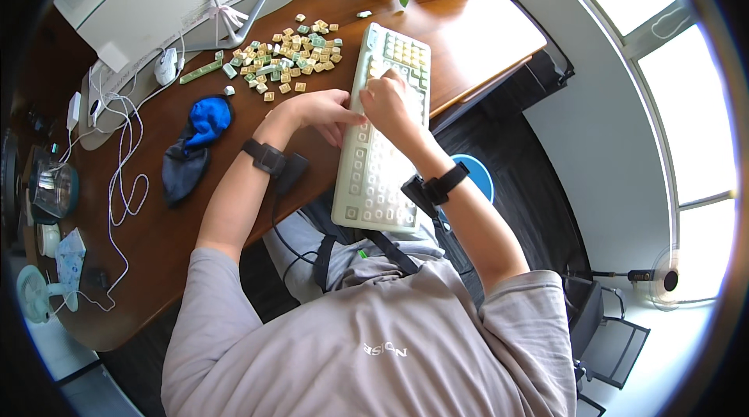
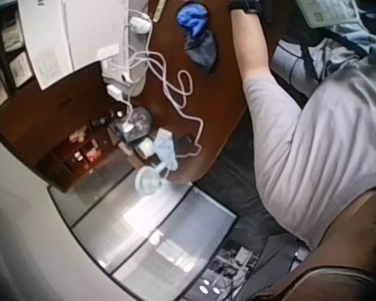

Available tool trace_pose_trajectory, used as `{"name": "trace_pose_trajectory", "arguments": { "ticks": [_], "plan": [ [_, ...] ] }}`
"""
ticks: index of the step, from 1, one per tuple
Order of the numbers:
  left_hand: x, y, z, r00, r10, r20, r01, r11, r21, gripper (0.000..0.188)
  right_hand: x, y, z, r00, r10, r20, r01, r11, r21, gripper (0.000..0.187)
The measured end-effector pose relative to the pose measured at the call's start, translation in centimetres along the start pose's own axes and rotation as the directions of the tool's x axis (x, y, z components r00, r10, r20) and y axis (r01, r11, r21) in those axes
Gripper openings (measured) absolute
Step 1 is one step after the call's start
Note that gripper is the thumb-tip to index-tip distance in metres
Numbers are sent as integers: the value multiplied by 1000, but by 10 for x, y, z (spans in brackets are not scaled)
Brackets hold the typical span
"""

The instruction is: The recorder is shown installing keycaps onto a mechanical keyboard base at a desk.

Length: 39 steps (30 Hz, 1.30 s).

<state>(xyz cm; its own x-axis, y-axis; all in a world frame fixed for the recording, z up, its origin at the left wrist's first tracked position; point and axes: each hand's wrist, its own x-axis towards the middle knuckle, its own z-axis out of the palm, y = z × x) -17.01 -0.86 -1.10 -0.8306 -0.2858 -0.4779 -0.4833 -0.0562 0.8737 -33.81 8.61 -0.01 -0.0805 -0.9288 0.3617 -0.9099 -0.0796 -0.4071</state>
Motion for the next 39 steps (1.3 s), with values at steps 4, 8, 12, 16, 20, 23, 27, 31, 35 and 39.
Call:
{"name": "trace_pose_trajectory", "arguments": {
  "ticks": [4, 8, 12, 16, 20, 23, 27, 31, 35, 39],
  "plan": [
    [-1, 2, 1, 1000, -7, 3, 7, 1000, -14, 49, 8, -3, 8, 991, 125, 49, -119, 986, -118, 32],
    [-3, 4, 4, 999, 18, -40, -19, 1000, -25, 51, 8, -8, 18, 982, 167, -91, -174, 982, -74, 24],
    [-5, 5, 5, 999, 12, -52, -13, 1000, -8, 48, 6, -9, 23, 977, 178, -115, -183, 982, -42, 25],
    [-3, 3, 5, 998, 20, -64, -19, 1000, 9, 44, 5, -8, 22, 994, 104, -46, -109, 983, -145, 22],
    [1, 1, 5, 998, 25, -66, -25, 1000, 10, 41, 6, -15, 19, 984, 166, -61, -173, 973, -154, 23],
    [3, 0, 4, 997, 13, -77, -14, 1000, -11, 41, 5, -18, 13, 987, 156, -47, -161, 974, -162, 22],
    [1, 1, 4, 996, 4, -84, -5, 1000, -11, 47, 8, -12, 15, 983, 132, -129, -146, 984, -105, 21],
    [-2, 4, 6, 995, -20, -99, 19, 1000, -3, 51, 17, -1, 23, 990, 126, -68, -130, 990, -59, 19],
    [-3, 6, 6, 994, -33, -104, 35, 999, 13, 53, 15, 1, 22, 976, 112, -187, -112, 994, 10, 15],
    [-4, 4, 6, 996, -17, -83, 18, 1000, 8, 61, 8, 16, -1, 998, 61, 6, -61, 991, 118, 22]
  ]
}}
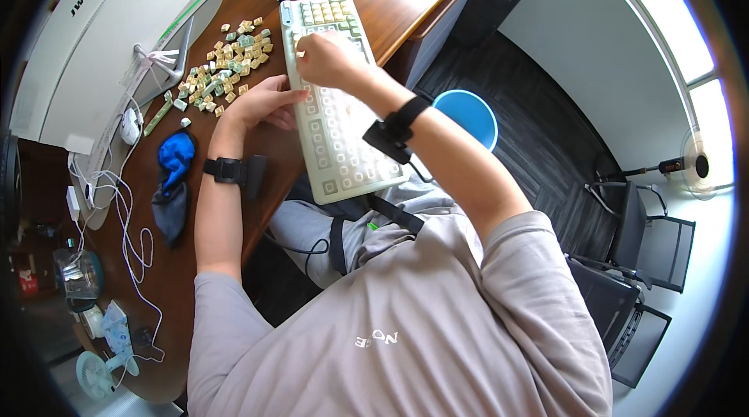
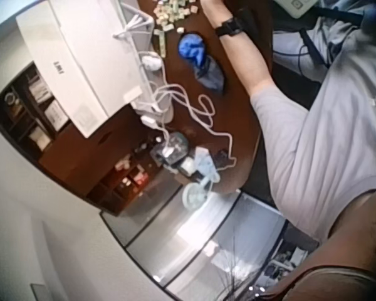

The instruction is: The recorder is shown installing keycaps onto a mechanical keyboard base at a desk.

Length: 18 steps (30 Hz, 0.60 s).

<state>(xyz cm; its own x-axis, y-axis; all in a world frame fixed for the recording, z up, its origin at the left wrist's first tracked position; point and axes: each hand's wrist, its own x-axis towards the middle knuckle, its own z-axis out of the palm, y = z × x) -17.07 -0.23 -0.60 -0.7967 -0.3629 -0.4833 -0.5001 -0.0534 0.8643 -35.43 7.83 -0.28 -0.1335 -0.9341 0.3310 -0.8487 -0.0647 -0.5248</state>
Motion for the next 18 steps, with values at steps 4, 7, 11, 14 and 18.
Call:
{"name": "trace_pose_trajectory", "arguments": {
  "ticks": [4, 7, 11, 14, 18],
  "plan": [
    [0, 0, -1, 999, -5, -32, 5, 1000, 18, 62, -16, 31, -25, 994, 13, -106, 19, 953, 302, 23],
    [-1, 2, -1, 1000, 8, -18, -7, 1000, 12, 61, -38, 64, -43, 968, 156, -199, -82, 939, 333, 20],
    [-2, 5, 0, 1000, -3, -8, 3, 1000, 16, 60, -62, 95, -61, 922, 380, -78, -311, 844, 437, 13],
    [-3, 7, 1, 1000, -9, -8, 10, 1000, 17, 58, -70, 101, -60, 898, 437, -48, -366, 803, 470, 20],
    [-3, 7, 1, 1000, -7, -15, 7, 1000, -11, 56, -64, 103, -55, 892, 453, 12, -426, 830, 359, 34]
  ]
}}
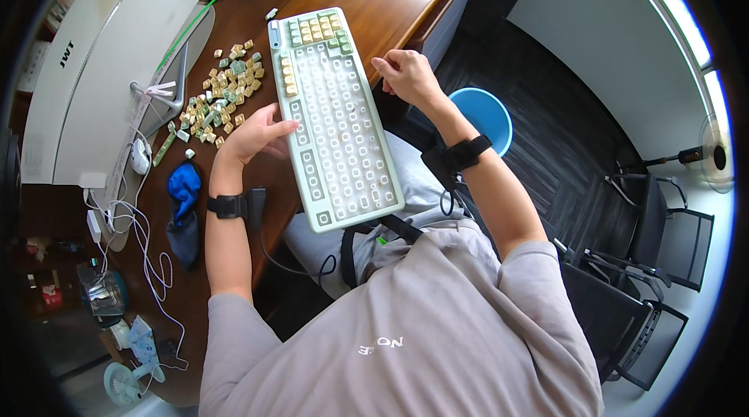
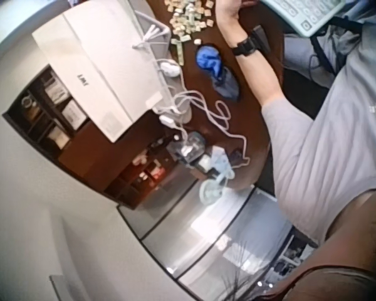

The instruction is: The recorder is shown installing keycaps onto a mechanical keyboard base at a desk.

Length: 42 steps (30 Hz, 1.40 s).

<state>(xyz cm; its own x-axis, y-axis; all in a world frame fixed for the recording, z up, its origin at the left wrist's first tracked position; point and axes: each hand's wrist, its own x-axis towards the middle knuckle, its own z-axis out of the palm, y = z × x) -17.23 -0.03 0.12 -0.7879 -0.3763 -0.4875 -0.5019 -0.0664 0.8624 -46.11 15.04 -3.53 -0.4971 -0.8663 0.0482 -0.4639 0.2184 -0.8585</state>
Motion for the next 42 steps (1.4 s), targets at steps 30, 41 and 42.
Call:
{"name": "trace_pose_trajectory", "arguments": {
  "ticks": [30, 41, 42],
  "plan": [
    [0, 1, -4, 998, -26, 49, 29, 997, -74, 64, 43, -85, 50, 645, -620, 446, 708, 705, -45, 23],
    [2, -1, -4, 999, -31, 45, 34, 998, -59, 60, 56, -92, 62, 209, -776, 595, 978, 171, -121, 8],
    [2, -2, -4, 998, -41, 37, 43, 998, -48, 59, 55, -93, 64, 205, -773, 601, 979, 165, -122, 8]
  ]
}}
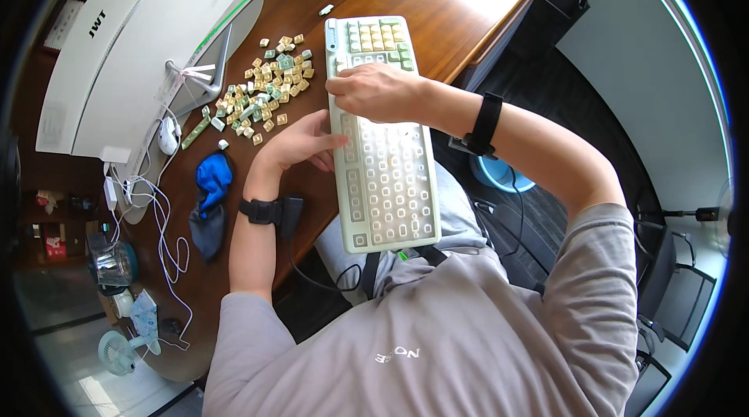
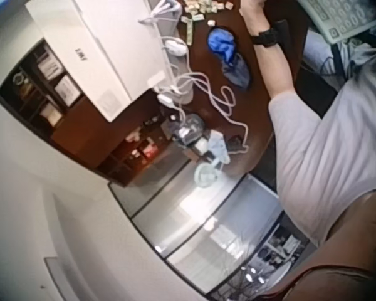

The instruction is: The recorder is shown installing keycaps onto a mechanical keyboard base at a desk.

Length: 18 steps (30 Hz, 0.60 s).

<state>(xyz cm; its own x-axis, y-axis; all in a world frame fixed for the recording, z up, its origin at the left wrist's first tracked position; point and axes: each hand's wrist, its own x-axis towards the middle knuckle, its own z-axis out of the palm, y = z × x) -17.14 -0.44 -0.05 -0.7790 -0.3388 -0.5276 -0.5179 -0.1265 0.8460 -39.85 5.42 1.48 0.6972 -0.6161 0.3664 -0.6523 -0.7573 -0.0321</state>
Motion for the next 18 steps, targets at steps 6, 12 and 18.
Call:
{"name": "trace_pose_trajectory", "arguments": {
  "ticks": [6, 12, 18],
  "plan": [
    [-2, 0, 2, 1000, 27, -14, -27, 1000, -13, 58, 7, -8, -2, 982, 143, 124, -150, 987, 55, 15],
    [-4, 0, 4, 999, 42, -26, -42, 999, 4, 62, 15, -17, -4, 941, 313, 127, -330, 933, 144, 18],
    [-3, 1, 4, 999, 38, -25, -37, 999, 34, 65, 21, -17, -6, 889, 418, 190, -450, 875, 179, 15]
  ]
}}
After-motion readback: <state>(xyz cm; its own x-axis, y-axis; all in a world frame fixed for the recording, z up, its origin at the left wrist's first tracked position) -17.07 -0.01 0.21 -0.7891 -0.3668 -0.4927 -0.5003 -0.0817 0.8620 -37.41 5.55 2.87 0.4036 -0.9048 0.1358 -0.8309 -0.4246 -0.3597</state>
